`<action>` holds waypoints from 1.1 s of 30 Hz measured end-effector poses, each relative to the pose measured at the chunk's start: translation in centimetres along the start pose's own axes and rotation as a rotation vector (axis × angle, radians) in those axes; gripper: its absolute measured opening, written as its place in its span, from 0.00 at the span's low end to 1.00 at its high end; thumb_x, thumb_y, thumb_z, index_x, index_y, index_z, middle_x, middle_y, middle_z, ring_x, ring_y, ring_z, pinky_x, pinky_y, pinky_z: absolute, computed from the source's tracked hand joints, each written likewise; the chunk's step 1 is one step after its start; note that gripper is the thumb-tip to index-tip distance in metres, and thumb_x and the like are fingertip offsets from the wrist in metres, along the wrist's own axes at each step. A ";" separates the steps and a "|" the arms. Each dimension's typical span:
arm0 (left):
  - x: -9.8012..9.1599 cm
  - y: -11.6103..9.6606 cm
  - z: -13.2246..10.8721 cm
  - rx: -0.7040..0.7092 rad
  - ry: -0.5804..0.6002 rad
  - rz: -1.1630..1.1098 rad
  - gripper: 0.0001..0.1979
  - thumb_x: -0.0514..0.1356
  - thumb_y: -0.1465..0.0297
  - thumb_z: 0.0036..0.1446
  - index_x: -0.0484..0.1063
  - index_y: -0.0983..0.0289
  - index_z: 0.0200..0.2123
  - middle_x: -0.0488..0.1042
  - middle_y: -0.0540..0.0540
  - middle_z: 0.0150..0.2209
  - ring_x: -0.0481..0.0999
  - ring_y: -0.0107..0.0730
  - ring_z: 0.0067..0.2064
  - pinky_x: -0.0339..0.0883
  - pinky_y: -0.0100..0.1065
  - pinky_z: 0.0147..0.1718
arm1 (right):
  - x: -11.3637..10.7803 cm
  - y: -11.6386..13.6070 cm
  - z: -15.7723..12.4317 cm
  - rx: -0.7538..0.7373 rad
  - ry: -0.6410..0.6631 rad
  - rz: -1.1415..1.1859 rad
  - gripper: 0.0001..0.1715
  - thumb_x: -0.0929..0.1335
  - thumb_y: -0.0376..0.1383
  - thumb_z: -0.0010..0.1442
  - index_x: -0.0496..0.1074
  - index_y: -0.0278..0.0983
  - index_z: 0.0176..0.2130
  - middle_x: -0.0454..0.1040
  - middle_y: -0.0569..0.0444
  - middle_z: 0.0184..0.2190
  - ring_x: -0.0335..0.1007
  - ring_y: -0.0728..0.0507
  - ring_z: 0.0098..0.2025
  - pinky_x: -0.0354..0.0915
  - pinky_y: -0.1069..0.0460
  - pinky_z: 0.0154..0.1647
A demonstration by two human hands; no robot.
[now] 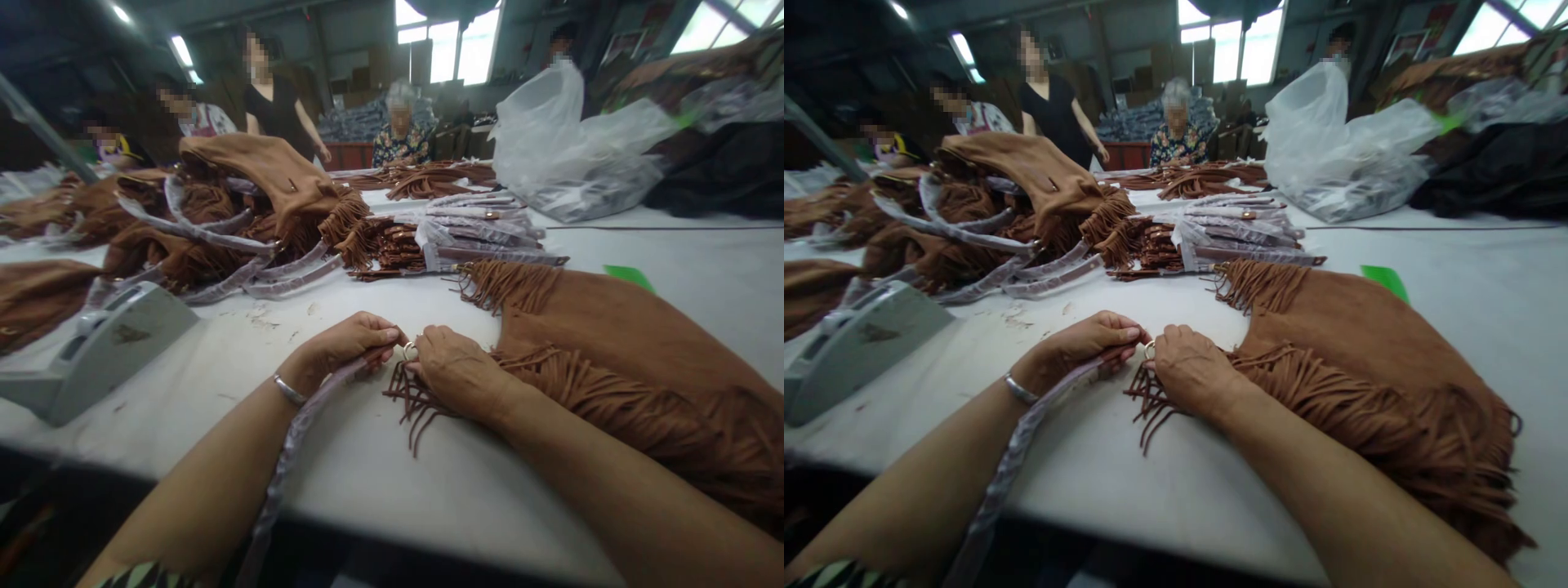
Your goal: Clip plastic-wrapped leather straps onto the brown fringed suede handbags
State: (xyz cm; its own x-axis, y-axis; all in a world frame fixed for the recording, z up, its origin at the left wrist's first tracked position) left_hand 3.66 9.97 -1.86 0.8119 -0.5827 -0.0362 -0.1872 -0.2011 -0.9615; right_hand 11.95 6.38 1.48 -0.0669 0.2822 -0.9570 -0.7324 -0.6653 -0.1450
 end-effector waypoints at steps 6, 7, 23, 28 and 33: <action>0.6 -0.2 -0.2 0.012 0.062 0.222 0.19 0.57 0.58 0.54 0.65 0.68 0.21 0.61 0.48 0.16 0.57 0.18 0.15 0.50 0.24 0.15 | 0.2 0.6 0.0 -0.063 0.014 -0.040 0.17 0.58 0.43 0.63 0.65 0.31 0.37 0.65 0.46 0.33 0.61 0.41 0.37 0.61 0.49 0.37; 0.7 -0.4 -0.2 0.016 0.062 0.251 0.19 0.56 0.58 0.54 0.64 0.68 0.21 0.61 0.48 0.15 0.56 0.18 0.15 0.49 0.24 0.15 | 0.2 0.7 0.1 -0.072 0.017 -0.043 0.17 0.58 0.43 0.63 0.65 0.31 0.37 0.64 0.46 0.33 0.62 0.41 0.37 0.61 0.49 0.37; 1.2 -0.7 -0.2 -0.009 0.238 0.361 0.20 0.55 0.57 0.55 0.64 0.68 0.21 0.61 0.49 0.16 0.55 0.19 0.17 0.49 0.25 0.16 | 0.3 1.9 0.1 -0.192 0.038 -0.086 0.17 0.59 0.43 0.63 0.66 0.31 0.37 0.64 0.47 0.32 0.61 0.41 0.36 0.59 0.49 0.35; 1.2 -0.7 0.0 -0.014 0.264 0.272 0.19 0.57 0.58 0.53 0.64 0.67 0.20 0.60 0.49 0.16 0.54 0.19 0.16 0.48 0.26 0.15 | 0.4 1.8 0.0 -0.200 0.046 -0.063 0.20 0.57 0.43 0.64 0.65 0.30 0.40 0.64 0.47 0.34 0.61 0.42 0.37 0.58 0.50 0.37; 1.7 -0.6 0.2 -0.051 0.381 0.236 0.18 0.60 0.59 0.50 0.65 0.67 0.19 0.57 0.48 0.14 0.53 0.21 0.16 0.47 0.27 0.16 | 0.1 2.2 -0.4 -0.259 0.013 -0.050 0.20 0.57 0.44 0.64 0.65 0.29 0.40 0.64 0.47 0.34 0.60 0.43 0.37 0.58 0.50 0.38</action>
Point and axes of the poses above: each hand's wrist, its own z-axis towards the middle knuckle, its own x-axis out of the palm, y = z × x, the point moved 9 cm from there along z, towards the middle knuckle
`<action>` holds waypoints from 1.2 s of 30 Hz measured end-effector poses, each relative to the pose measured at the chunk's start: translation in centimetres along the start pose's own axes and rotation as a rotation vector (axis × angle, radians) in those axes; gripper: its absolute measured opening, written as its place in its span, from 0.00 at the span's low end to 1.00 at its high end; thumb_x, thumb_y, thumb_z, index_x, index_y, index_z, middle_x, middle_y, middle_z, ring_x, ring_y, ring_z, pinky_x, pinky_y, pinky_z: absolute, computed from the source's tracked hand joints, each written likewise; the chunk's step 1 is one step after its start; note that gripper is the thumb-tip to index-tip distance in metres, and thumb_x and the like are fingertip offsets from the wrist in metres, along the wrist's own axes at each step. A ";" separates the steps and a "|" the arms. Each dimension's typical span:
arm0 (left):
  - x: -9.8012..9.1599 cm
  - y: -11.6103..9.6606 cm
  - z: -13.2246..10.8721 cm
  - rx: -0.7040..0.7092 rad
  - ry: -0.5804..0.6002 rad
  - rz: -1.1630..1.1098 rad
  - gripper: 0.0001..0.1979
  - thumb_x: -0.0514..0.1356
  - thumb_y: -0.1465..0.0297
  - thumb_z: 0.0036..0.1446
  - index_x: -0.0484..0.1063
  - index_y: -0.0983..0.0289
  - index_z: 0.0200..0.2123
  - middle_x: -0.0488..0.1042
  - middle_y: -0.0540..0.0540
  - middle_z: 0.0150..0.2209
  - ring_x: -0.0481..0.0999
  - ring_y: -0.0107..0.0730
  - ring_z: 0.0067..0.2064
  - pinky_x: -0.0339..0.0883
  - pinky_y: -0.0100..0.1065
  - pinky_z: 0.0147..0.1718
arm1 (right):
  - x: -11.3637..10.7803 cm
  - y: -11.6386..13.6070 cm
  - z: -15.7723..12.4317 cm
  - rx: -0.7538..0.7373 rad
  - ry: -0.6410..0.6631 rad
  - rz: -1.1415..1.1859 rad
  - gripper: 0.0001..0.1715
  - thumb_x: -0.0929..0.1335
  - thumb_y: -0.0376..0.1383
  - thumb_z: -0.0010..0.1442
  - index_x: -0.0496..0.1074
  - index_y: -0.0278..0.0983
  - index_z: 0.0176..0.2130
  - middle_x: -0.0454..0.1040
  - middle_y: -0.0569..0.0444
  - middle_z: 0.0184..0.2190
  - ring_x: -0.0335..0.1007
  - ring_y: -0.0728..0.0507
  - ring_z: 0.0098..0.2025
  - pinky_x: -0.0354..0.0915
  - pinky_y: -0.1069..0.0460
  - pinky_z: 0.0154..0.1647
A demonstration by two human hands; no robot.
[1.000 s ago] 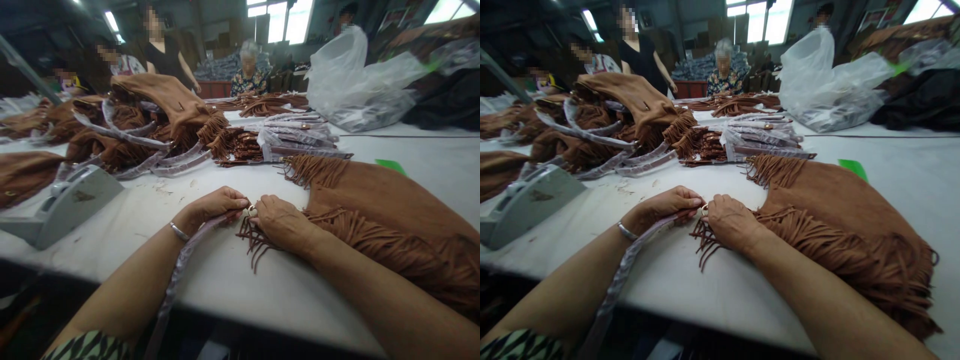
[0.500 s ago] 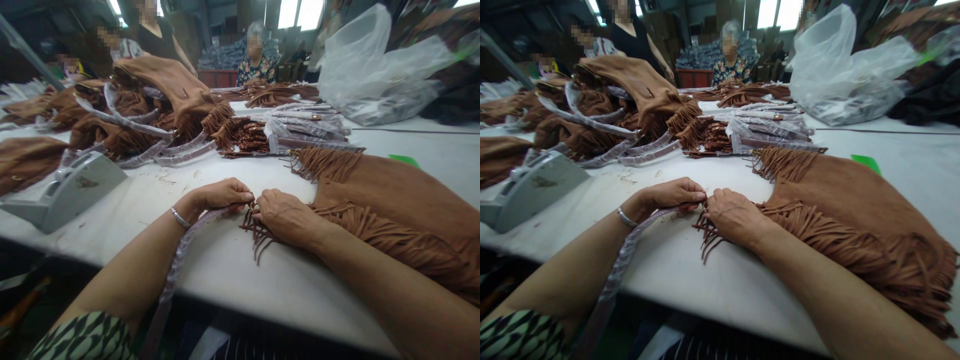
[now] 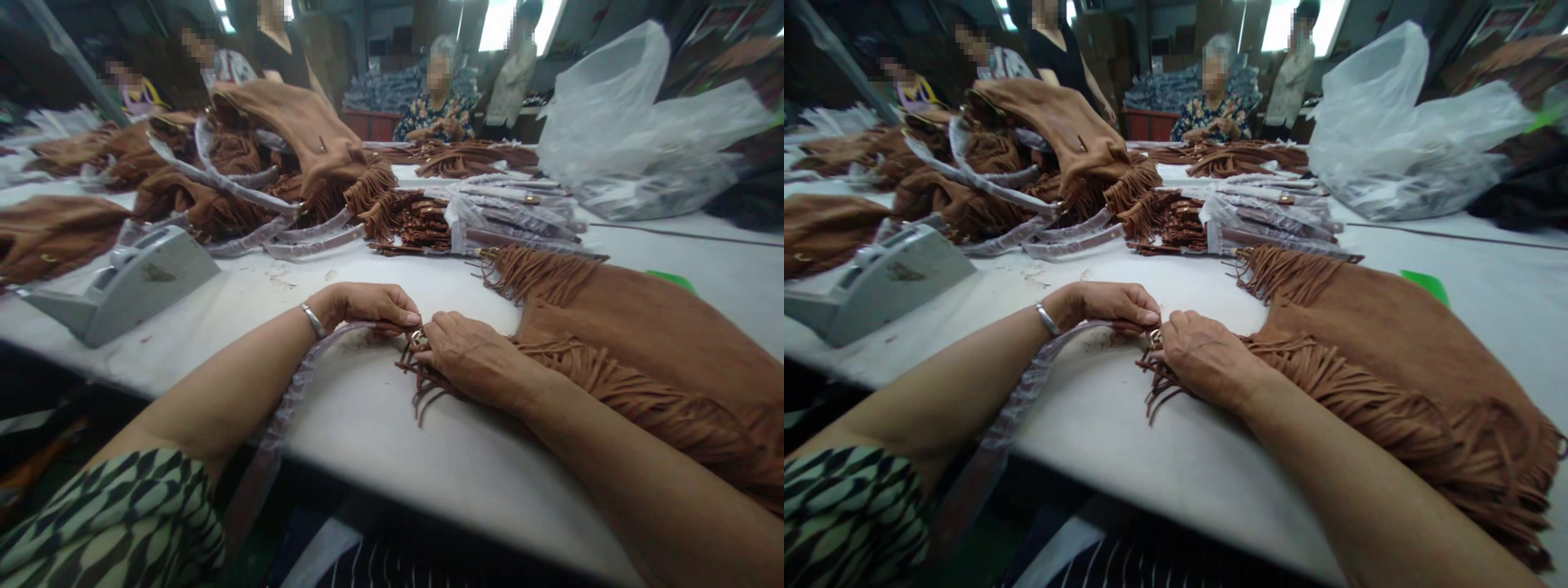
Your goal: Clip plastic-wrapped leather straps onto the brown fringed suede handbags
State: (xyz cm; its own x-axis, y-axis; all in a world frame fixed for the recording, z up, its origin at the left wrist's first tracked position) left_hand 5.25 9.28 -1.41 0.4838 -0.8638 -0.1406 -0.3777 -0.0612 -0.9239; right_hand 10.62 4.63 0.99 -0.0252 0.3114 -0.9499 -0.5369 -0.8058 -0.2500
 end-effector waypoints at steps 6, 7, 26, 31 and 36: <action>0.0 0.4 -0.1 -0.179 0.128 0.020 0.13 0.63 0.60 0.47 0.73 0.66 0.24 0.67 0.53 0.16 0.61 0.27 0.16 0.55 0.29 0.16 | -0.8 0.4 -0.3 -0.036 -0.061 0.036 0.21 0.56 0.45 0.64 0.65 0.30 0.38 0.64 0.48 0.34 0.60 0.42 0.37 0.59 0.49 0.39; 0.2 0.6 -0.2 -0.222 0.152 0.003 0.13 0.63 0.61 0.47 0.74 0.66 0.26 0.69 0.54 0.18 0.63 0.29 0.17 0.57 0.30 0.16 | -0.8 0.5 -0.3 -0.043 -0.055 0.040 0.21 0.56 0.45 0.64 0.65 0.30 0.37 0.65 0.48 0.33 0.61 0.42 0.37 0.59 0.49 0.39; -2.1 0.2 -2.6 -0.463 -0.535 0.302 0.09 0.59 0.70 0.50 0.71 0.66 0.36 0.61 0.45 0.19 0.58 0.20 0.18 0.57 0.26 0.20 | -1.4 -1.0 -2.1 0.095 -0.631 -0.107 0.09 0.57 0.27 0.54 0.62 0.35 0.35 0.65 0.49 0.30 0.62 0.43 0.29 0.59 0.48 0.31; 0.3 -3.5 -2.0 -0.267 -0.551 0.726 0.15 0.56 0.66 0.52 0.73 0.67 0.41 0.70 0.52 0.31 0.63 0.26 0.30 0.58 0.28 0.29 | -1.3 -0.6 -2.3 0.131 -0.652 -0.138 0.14 0.58 0.21 0.48 0.61 0.34 0.34 0.65 0.50 0.28 0.61 0.43 0.29 0.59 0.48 0.33; 1.5 -3.4 -1.7 -0.312 -0.486 0.928 0.16 0.54 0.67 0.52 0.74 0.67 0.40 0.71 0.53 0.31 0.62 0.28 0.29 0.58 0.29 0.29 | -1.8 -0.4 -2.0 0.161 -0.662 -0.135 0.13 0.58 0.20 0.46 0.60 0.35 0.30 0.64 0.51 0.26 0.60 0.43 0.27 0.56 0.49 0.30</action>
Point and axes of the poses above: each hand's wrist, its own z-axis towards the middle knuckle, its own x-axis out of the palm, y = z × x, the point moved 9 cm from there along z, towards the middle knuckle
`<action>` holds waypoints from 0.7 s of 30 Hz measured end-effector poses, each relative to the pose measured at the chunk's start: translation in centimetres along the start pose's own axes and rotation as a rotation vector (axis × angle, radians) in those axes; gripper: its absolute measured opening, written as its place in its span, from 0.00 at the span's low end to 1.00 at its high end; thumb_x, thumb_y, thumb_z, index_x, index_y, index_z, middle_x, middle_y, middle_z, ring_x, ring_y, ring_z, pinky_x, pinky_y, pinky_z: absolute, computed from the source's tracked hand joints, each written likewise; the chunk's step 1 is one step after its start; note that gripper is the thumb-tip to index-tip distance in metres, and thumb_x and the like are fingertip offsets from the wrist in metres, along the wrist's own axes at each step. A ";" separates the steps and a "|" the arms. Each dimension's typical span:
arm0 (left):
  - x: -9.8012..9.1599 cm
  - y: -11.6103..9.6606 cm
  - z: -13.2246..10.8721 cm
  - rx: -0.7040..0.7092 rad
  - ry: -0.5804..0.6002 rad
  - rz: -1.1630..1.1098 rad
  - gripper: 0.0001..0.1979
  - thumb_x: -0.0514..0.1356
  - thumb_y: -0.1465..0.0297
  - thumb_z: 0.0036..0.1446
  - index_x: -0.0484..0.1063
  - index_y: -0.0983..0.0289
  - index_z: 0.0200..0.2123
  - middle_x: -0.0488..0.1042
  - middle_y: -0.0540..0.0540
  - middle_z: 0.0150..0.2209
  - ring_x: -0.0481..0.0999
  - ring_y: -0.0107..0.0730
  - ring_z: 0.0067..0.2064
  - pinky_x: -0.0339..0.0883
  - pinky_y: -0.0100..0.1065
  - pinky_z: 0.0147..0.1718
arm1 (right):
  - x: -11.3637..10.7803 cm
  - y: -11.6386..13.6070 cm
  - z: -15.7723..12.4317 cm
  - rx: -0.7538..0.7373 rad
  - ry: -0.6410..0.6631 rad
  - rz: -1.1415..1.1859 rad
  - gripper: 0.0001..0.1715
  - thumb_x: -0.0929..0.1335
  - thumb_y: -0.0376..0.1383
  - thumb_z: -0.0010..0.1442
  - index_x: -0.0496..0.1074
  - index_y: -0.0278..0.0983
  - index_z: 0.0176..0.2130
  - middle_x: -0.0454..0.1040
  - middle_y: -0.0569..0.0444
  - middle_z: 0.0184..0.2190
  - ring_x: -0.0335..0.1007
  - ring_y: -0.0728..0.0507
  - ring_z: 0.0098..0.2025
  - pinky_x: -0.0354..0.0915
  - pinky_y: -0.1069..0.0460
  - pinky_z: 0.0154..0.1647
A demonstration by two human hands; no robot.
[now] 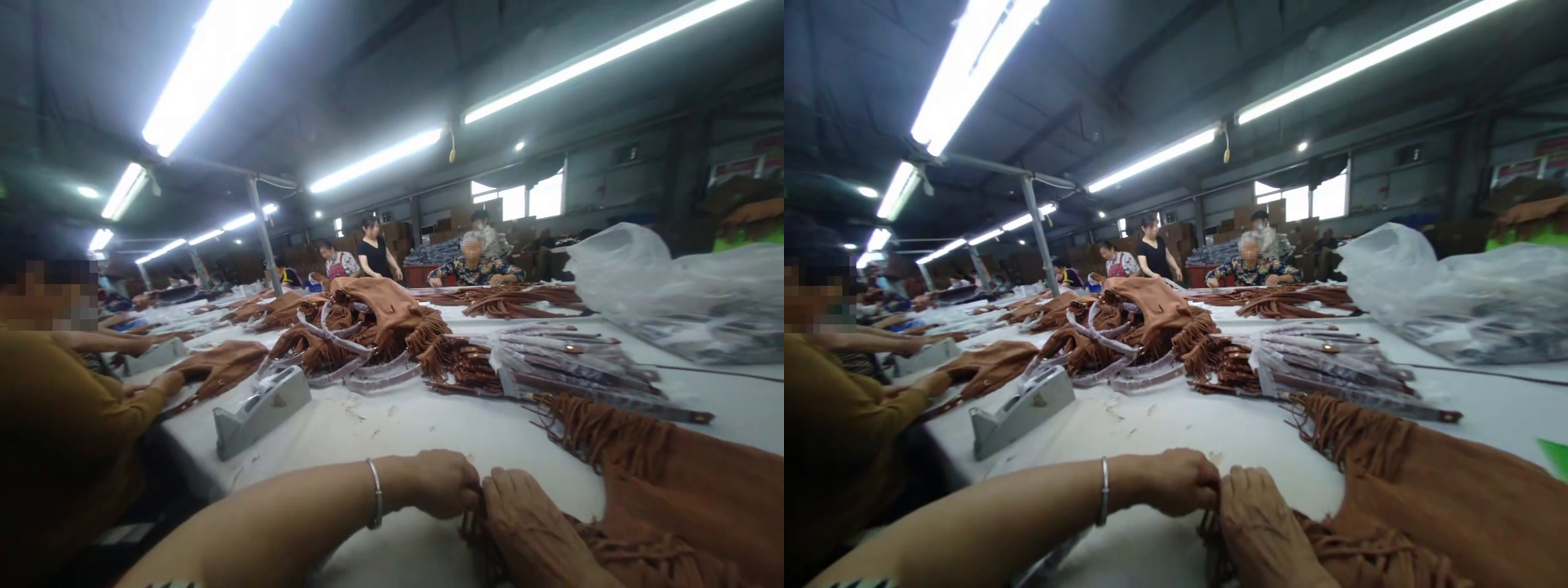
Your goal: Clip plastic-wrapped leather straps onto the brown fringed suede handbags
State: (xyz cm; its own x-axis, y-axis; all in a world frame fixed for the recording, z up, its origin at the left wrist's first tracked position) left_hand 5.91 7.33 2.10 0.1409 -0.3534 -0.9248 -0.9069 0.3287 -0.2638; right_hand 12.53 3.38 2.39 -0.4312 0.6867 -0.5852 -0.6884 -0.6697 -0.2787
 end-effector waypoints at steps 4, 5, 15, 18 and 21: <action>1.0 0.7 0.5 0.010 0.003 -0.248 0.13 0.54 0.70 0.51 0.74 0.68 0.37 0.65 0.48 0.23 0.58 0.23 0.24 0.57 0.25 0.25 | -0.7 0.1 0.4 0.018 -0.001 -0.024 0.13 0.59 0.19 0.45 0.60 0.35 0.29 0.64 0.52 0.24 0.60 0.43 0.26 0.55 0.48 0.30; 1.0 0.8 0.6 0.017 -0.028 -0.272 0.13 0.54 0.70 0.50 0.75 0.68 0.36 0.65 0.48 0.22 0.59 0.23 0.24 0.58 0.25 0.25 | -0.7 0.0 0.4 0.027 0.006 -0.026 0.14 0.59 0.19 0.45 0.60 0.35 0.29 0.64 0.52 0.24 0.60 0.43 0.26 0.55 0.48 0.31; 1.4 0.9 0.5 -0.013 -0.344 -0.123 0.13 0.50 0.68 0.53 0.72 0.63 0.35 0.74 0.53 0.32 0.69 0.30 0.34 0.63 0.28 0.36 | 0.6 -1.5 -0.1 0.210 0.193 0.110 0.08 0.67 0.30 0.48 0.66 0.36 0.33 0.67 0.52 0.30 0.62 0.41 0.31 0.55 0.47 0.33; 1.3 1.0 0.6 -0.022 -0.381 -0.110 0.13 0.49 0.66 0.55 0.72 0.62 0.37 0.74 0.52 0.33 0.70 0.30 0.35 0.63 0.29 0.37 | 0.9 -2.2 -0.3 0.308 0.267 0.156 0.06 0.65 0.28 0.50 0.67 0.35 0.33 0.67 0.51 0.31 0.63 0.41 0.33 0.56 0.48 0.34; 0.3 0.6 0.7 -0.004 -0.412 -0.081 0.14 0.48 0.65 0.56 0.72 0.62 0.37 0.75 0.53 0.34 0.70 0.30 0.35 0.63 0.29 0.37 | 0.7 -2.8 -0.2 0.359 0.290 0.155 0.04 0.66 0.30 0.51 0.67 0.35 0.32 0.66 0.51 0.30 0.62 0.42 0.33 0.56 0.49 0.33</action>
Point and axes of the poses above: each hand's wrist, its own z-axis towards the middle knuckle, its own x-axis out of the palm, y = z × x, the point moved 9 cm from there along z, towards the middle knuckle
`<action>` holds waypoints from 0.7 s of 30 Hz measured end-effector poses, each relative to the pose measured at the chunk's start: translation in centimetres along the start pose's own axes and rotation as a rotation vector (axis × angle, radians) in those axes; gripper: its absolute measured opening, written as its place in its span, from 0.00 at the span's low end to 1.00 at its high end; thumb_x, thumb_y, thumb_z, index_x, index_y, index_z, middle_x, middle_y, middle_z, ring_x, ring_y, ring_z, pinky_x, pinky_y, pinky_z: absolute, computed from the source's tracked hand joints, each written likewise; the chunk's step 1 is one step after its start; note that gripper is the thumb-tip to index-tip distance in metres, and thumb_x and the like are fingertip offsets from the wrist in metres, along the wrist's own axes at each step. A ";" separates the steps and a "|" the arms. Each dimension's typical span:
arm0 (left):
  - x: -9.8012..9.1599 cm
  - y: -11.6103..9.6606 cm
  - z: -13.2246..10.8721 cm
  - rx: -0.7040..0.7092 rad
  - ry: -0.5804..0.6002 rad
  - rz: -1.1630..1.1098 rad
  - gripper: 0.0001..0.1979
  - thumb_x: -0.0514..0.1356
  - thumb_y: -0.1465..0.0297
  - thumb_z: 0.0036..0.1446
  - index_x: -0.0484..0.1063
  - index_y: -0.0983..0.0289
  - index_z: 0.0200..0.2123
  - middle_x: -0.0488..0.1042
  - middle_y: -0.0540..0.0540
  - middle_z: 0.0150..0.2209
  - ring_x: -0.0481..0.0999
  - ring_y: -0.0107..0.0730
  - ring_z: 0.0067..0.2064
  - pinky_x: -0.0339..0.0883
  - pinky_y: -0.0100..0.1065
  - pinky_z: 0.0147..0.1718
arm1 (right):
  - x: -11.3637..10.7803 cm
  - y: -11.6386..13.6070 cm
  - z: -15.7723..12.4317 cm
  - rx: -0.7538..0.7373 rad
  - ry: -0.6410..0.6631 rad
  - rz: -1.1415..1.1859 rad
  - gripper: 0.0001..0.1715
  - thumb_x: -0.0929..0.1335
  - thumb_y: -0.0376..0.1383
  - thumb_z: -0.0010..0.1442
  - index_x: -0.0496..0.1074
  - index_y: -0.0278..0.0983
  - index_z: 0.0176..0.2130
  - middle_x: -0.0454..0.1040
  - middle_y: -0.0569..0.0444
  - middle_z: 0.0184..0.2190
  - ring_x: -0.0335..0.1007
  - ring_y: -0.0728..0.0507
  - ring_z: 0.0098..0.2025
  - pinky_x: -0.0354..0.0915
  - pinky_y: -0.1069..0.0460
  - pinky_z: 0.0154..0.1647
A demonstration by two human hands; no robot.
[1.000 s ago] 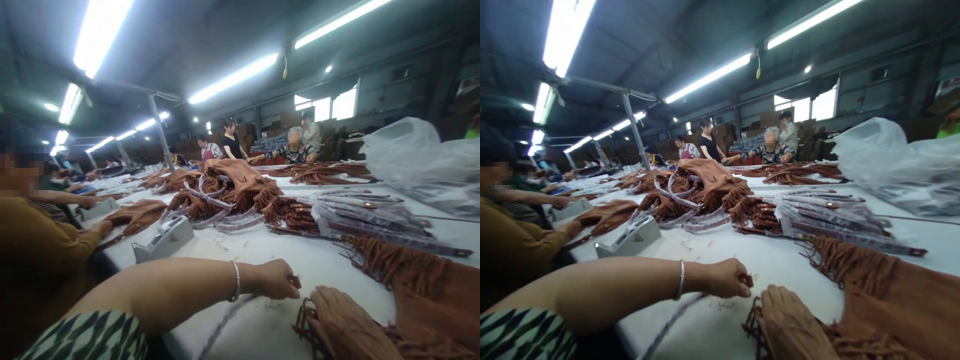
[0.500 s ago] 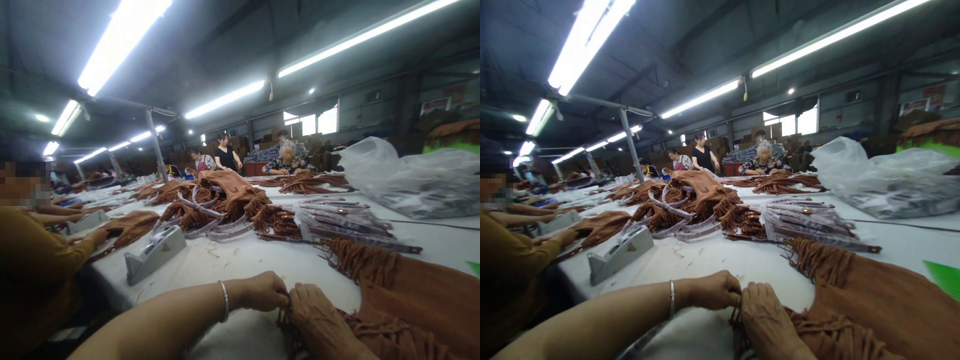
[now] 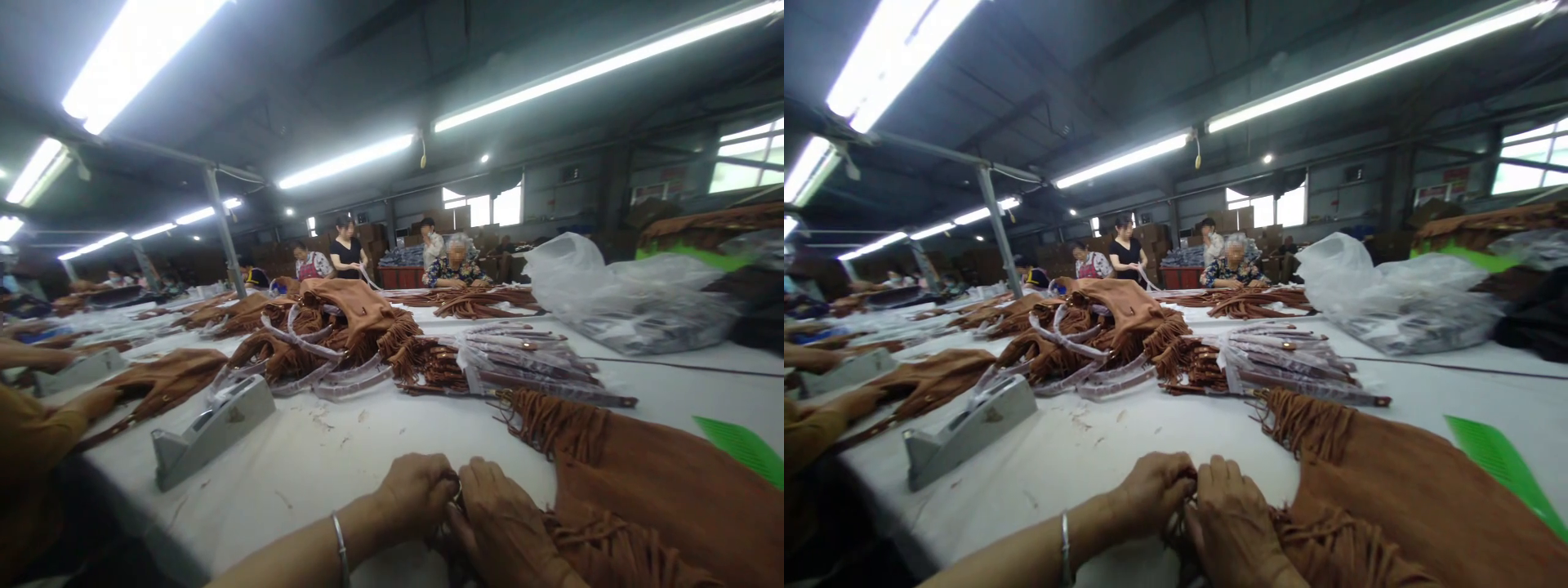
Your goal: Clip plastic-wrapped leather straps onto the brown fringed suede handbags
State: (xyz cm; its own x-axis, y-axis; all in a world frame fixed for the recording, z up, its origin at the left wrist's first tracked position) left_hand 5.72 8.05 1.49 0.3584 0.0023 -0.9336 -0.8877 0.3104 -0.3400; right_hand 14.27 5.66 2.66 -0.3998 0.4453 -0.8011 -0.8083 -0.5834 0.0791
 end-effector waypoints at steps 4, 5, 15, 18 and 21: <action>-0.9 -1.6 1.4 0.105 0.032 -0.005 0.13 0.50 0.65 0.55 0.73 0.63 0.34 0.75 0.52 0.32 0.70 0.29 0.32 0.62 0.27 0.32 | -0.8 -0.9 0.4 0.036 -0.039 -0.066 0.03 0.67 0.33 0.52 0.68 0.35 0.30 0.66 0.50 0.29 0.62 0.41 0.32 0.55 0.49 0.31; -1.0 -2.0 1.7 0.133 0.032 -0.002 0.13 0.50 0.65 0.54 0.73 0.63 0.34 0.75 0.52 0.31 0.69 0.28 0.31 0.61 0.26 0.31 | -0.9 -1.2 0.5 0.042 -0.056 -0.089 0.03 0.66 0.33 0.53 0.68 0.35 0.30 0.66 0.50 0.29 0.62 0.41 0.32 0.55 0.49 0.31; -0.7 -2.3 2.9 0.081 0.017 0.010 0.13 0.50 0.65 0.53 0.73 0.64 0.31 0.74 0.54 0.30 0.68 0.30 0.32 0.60 0.28 0.31 | -0.5 -2.6 0.7 0.098 -0.040 -0.090 0.05 0.65 0.29 0.52 0.68 0.34 0.33 0.67 0.50 0.31 0.63 0.42 0.34 0.58 0.50 0.32; -0.3 -1.7 3.0 0.054 0.027 -0.086 0.13 0.51 0.65 0.52 0.72 0.65 0.28 0.71 0.53 0.27 0.66 0.29 0.30 0.58 0.27 0.29 | -0.2 -2.5 0.6 0.076 -0.012 -0.057 0.04 0.65 0.28 0.52 0.68 0.34 0.32 0.67 0.50 0.31 0.63 0.42 0.34 0.59 0.50 0.33; 0.1 -1.2 3.1 0.067 0.040 -0.199 0.12 0.52 0.65 0.51 0.70 0.67 0.25 0.66 0.50 0.23 0.62 0.26 0.28 0.56 0.26 0.27 | 0.0 -2.2 0.7 0.052 0.048 -0.011 0.08 0.66 0.26 0.50 0.68 0.34 0.33 0.68 0.50 0.32 0.64 0.43 0.35 0.59 0.51 0.34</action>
State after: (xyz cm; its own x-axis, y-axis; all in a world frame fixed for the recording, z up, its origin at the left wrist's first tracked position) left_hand 7.70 10.64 2.11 0.5117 -0.1025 -0.8530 -0.7790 0.3633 -0.5110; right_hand 15.75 7.41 2.89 -0.3705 0.4180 -0.8294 -0.8345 -0.5419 0.0997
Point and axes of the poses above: each hand's wrist, its own z-axis towards the middle knuckle, its own x-axis out of the palm, y = z × x, the point moved 9 cm from there along z, towards the middle knuckle
